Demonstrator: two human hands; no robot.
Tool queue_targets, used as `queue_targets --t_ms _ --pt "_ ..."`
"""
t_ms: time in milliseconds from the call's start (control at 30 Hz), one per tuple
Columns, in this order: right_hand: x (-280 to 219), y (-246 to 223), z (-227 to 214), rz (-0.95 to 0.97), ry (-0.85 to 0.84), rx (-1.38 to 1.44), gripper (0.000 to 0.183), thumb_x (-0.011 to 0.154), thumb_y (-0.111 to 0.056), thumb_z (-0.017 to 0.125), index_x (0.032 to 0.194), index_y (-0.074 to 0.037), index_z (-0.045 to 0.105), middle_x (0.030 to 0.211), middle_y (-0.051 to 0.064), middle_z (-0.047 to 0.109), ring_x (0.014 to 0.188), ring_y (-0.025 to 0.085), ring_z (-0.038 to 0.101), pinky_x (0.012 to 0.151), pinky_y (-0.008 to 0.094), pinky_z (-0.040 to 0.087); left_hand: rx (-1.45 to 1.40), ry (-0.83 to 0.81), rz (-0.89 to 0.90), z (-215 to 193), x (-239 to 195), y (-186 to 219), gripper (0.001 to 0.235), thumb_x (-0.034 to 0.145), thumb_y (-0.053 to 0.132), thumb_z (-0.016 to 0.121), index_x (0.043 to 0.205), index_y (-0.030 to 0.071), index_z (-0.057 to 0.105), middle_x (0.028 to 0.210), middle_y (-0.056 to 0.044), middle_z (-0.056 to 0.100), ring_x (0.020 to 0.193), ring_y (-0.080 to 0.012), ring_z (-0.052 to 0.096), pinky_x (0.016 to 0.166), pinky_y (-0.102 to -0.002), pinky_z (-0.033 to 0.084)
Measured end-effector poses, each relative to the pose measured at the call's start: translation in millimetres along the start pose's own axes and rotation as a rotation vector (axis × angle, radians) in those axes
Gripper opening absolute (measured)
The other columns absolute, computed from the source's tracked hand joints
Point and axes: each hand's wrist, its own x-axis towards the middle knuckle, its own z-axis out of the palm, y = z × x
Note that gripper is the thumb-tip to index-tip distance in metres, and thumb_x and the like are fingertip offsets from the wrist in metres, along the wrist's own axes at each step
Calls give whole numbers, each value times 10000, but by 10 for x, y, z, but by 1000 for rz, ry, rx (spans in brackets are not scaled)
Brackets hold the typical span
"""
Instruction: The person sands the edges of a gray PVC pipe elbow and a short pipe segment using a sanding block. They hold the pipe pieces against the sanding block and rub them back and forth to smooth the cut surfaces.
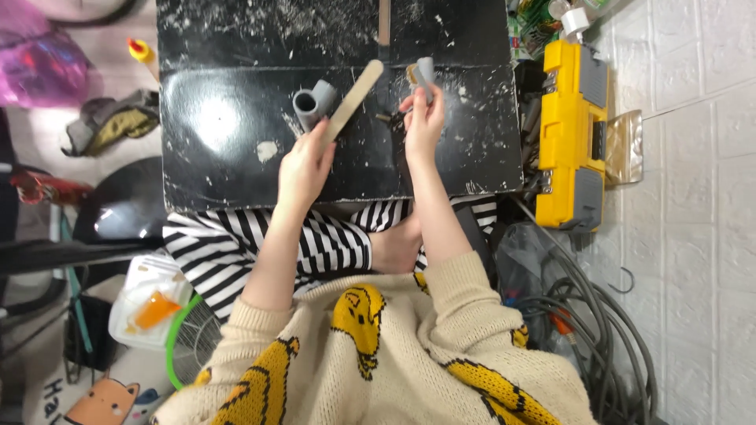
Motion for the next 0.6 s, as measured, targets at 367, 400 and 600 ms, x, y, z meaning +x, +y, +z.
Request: queue_targets --t_ms 367,400,600 --pt "-188 -311 72 -123 -167 -345 184 937 -178 605 1102 -106 572 862 13 634 653 98 555 621 253 441 -133 -244 -75 -67 -41 35 382 985 147 591 1338 9 544 1285 -162 637 1150 -304 629 955 -394 510" --pt "-212 -373 74 -142 -203 -429 198 905 -100 634 1092 -115 572 952 20 647 633 94 511 575 239 407 -155 -246 -80 -80 -22 50 377 983 144 586 1332 7 550 1297 -159 631 1170 -303 616 973 -395 499" --pt "-392 -536 31 -113 -256 -519 205 910 -163 627 1104 -157 564 928 10 662 618 115 544 578 266 429 -314 -189 -283 -215 -22 110 350 966 182 555 1284 43 602 1259 -109 663 1122 -251 642 926 -352 508"
